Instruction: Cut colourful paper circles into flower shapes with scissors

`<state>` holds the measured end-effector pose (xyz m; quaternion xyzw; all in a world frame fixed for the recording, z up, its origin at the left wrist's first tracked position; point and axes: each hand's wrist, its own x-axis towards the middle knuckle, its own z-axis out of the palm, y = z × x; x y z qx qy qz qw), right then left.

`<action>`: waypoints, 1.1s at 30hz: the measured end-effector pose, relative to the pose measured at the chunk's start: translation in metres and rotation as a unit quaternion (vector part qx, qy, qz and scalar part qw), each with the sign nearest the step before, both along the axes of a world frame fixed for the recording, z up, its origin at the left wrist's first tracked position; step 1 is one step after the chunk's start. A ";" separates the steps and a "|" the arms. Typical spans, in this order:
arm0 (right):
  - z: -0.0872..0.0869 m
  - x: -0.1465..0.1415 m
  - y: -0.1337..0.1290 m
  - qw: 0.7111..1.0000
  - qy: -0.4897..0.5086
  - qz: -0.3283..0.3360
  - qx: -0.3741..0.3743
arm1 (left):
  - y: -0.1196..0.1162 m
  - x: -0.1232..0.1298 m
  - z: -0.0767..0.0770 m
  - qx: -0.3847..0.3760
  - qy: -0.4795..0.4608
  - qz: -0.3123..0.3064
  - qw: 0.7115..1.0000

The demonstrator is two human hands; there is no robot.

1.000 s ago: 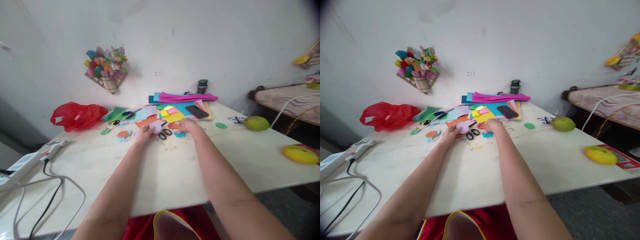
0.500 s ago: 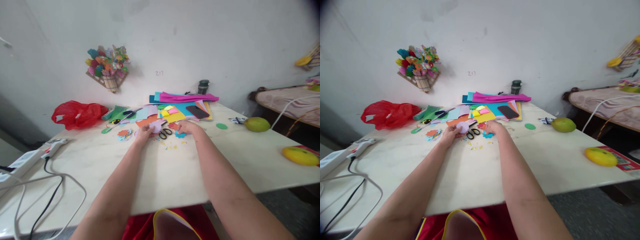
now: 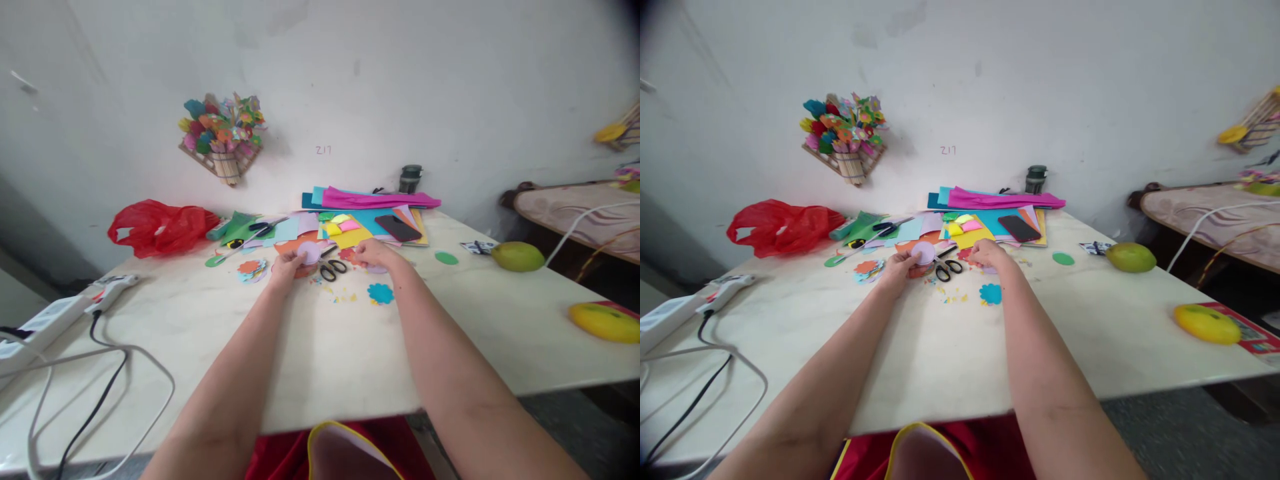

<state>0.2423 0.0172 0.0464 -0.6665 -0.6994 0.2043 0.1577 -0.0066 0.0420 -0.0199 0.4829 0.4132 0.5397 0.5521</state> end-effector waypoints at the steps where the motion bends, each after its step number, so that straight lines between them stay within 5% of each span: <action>1: 0.000 0.001 0.000 1.000 -0.019 0.000 -0.006 | 0.000 0.000 0.000 0.001 0.001 0.000 1.000; 10: 0.016 0.011 -0.003 0.973 -0.185 0.022 -0.136 | 0.000 0.001 0.000 -0.008 0.005 -0.004 1.000; 18: 0.003 0.005 0.000 0.988 -0.139 -0.024 -0.056 | -0.026 0.023 0.031 0.099 0.096 -0.146 0.980; 21: -0.007 0.008 0.006 0.997 -0.068 -0.036 -0.013 | -0.040 0.043 0.039 0.143 0.175 -0.225 0.948; 25: -0.019 0.017 0.016 0.996 0.007 -0.085 0.041 | -0.056 0.075 0.030 0.221 0.261 -0.301 0.890; 28: -0.023 0.024 0.023 0.989 0.055 -0.111 0.075 | -0.057 0.088 0.018 0.321 0.358 -0.350 0.804; 33: -0.023 0.024 0.029 0.985 0.076 -0.127 0.090 | -0.043 0.076 0.012 0.389 0.529 -0.216 0.722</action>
